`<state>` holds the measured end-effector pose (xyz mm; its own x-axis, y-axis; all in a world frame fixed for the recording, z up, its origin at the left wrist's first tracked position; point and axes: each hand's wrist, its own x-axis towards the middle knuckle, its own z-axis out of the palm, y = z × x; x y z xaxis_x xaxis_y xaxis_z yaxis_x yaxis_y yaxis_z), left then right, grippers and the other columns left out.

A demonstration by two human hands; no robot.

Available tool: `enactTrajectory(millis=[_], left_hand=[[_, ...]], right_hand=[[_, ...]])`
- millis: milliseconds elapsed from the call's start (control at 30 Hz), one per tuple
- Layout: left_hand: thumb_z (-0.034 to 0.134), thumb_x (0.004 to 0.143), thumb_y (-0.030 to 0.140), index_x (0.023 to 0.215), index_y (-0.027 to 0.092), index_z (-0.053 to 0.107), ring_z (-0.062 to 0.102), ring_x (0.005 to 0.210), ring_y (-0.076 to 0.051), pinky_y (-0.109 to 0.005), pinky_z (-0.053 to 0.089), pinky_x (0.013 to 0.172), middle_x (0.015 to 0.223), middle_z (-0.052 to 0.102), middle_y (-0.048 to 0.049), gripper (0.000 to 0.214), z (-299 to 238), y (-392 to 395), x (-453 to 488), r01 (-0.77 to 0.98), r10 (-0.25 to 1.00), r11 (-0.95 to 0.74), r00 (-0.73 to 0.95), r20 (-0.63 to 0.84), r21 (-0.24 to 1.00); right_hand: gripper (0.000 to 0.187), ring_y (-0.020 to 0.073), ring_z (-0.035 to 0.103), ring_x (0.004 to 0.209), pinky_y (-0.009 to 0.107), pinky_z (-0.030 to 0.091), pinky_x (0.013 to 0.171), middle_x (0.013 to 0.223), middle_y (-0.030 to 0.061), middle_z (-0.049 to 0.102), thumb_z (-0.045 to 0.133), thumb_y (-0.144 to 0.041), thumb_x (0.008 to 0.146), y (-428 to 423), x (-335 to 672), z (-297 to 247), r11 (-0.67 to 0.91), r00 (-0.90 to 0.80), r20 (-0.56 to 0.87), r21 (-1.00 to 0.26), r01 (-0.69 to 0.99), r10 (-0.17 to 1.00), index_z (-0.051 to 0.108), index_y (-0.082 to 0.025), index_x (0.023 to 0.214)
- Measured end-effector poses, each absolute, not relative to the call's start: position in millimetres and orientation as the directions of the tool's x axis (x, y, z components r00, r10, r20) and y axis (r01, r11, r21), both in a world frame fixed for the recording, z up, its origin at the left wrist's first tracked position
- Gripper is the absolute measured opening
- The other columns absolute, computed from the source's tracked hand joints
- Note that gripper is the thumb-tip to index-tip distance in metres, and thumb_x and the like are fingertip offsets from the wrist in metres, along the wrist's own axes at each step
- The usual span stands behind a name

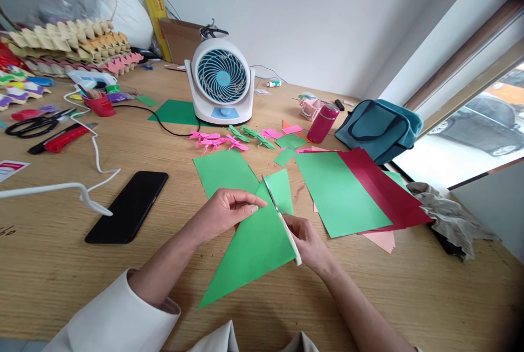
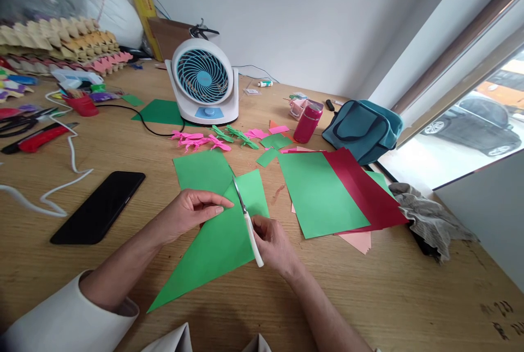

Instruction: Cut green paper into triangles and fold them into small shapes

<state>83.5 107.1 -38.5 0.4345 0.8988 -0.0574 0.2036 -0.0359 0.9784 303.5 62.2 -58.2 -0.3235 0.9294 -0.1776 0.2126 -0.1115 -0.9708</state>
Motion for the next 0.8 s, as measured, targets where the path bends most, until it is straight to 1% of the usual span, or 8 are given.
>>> enactTrajectory(millis=[167, 267, 500, 700, 800], left_hand=[[0.061, 0.085, 0.032, 0.096, 0.018, 0.078, 0.033, 0.051, -0.008, -0.020, 0.024, 0.047, 0.057, 0.052, 0.0029, 0.026, -37.8, 108.3, 84.2, 0.217, 0.904, -0.064, 0.426, -0.036, 0.974], [0.060, 0.085, 0.032, 0.096, 0.017, 0.078, 0.032, 0.051, -0.008, -0.021, 0.023, 0.047, 0.056, 0.051, 0.0027, 0.026, -38.1, 108.4, 84.3, 0.224, 0.903, -0.080, 0.428, -0.024, 0.971], [0.060, 0.085, 0.031, 0.096, 0.017, 0.078, 0.029, 0.050, -0.008, -0.020, 0.021, 0.046, 0.055, 0.048, 0.0036, 0.026, -38.9, 108.4, 83.8, 0.223, 0.902, -0.072, 0.431, -0.032, 0.972], [0.060, 0.085, 0.032, 0.095, 0.017, 0.079, 0.034, 0.053, -0.008, -0.020, 0.024, 0.048, 0.060, 0.056, 0.0017, 0.026, -39.7, 109.4, 85.2, 0.223, 0.908, -0.076, 0.419, -0.025, 0.972], [0.061, 0.083, 0.032, 0.095, 0.016, 0.079, 0.035, 0.054, -0.008, -0.020, 0.025, 0.048, 0.063, 0.059, 0.0003, 0.026, -41.3, 110.6, 86.4, 0.218, 0.910, -0.081, 0.414, -0.017, 0.973]], right_hand=[[0.051, 0.0100, 0.029, 0.059, 0.025, 0.024, 0.052, 0.061, -0.0047, 0.036, 0.057, -0.066, 0.084, 62.2, 303.6, -58.1, -0.124, -0.332, -0.193, -0.968, 0.219, 0.923, 0.048, -0.018, 0.068], [0.051, 0.0097, 0.027, 0.059, 0.025, 0.022, 0.051, 0.061, -0.0053, 0.031, 0.055, -0.066, 0.085, 62.2, 303.3, -57.7, -0.128, -0.333, -0.198, -0.967, 0.220, 0.922, 0.045, -0.019, 0.068], [0.052, 0.0095, 0.026, 0.059, 0.025, 0.020, 0.051, 0.061, -0.0053, 0.029, 0.056, -0.066, 0.084, 62.3, 303.8, -60.0, -0.124, -0.327, -0.191, -0.969, 0.215, 0.926, 0.044, -0.019, 0.068], [0.052, 0.0095, 0.024, 0.059, 0.024, 0.022, 0.051, 0.062, -0.0055, 0.030, 0.057, -0.068, 0.083, 62.3, 303.9, -62.3, -0.131, -0.317, -0.190, -0.971, 0.199, 0.929, 0.044, -0.019, 0.068], [0.053, 0.0095, 0.024, 0.059, 0.024, 0.021, 0.051, 0.061, -0.0057, 0.028, 0.060, -0.068, 0.081, 62.9, 302.2, -61.1, -0.145, -0.301, -0.204, -0.968, 0.206, 0.932, 0.044, -0.019, 0.066]])
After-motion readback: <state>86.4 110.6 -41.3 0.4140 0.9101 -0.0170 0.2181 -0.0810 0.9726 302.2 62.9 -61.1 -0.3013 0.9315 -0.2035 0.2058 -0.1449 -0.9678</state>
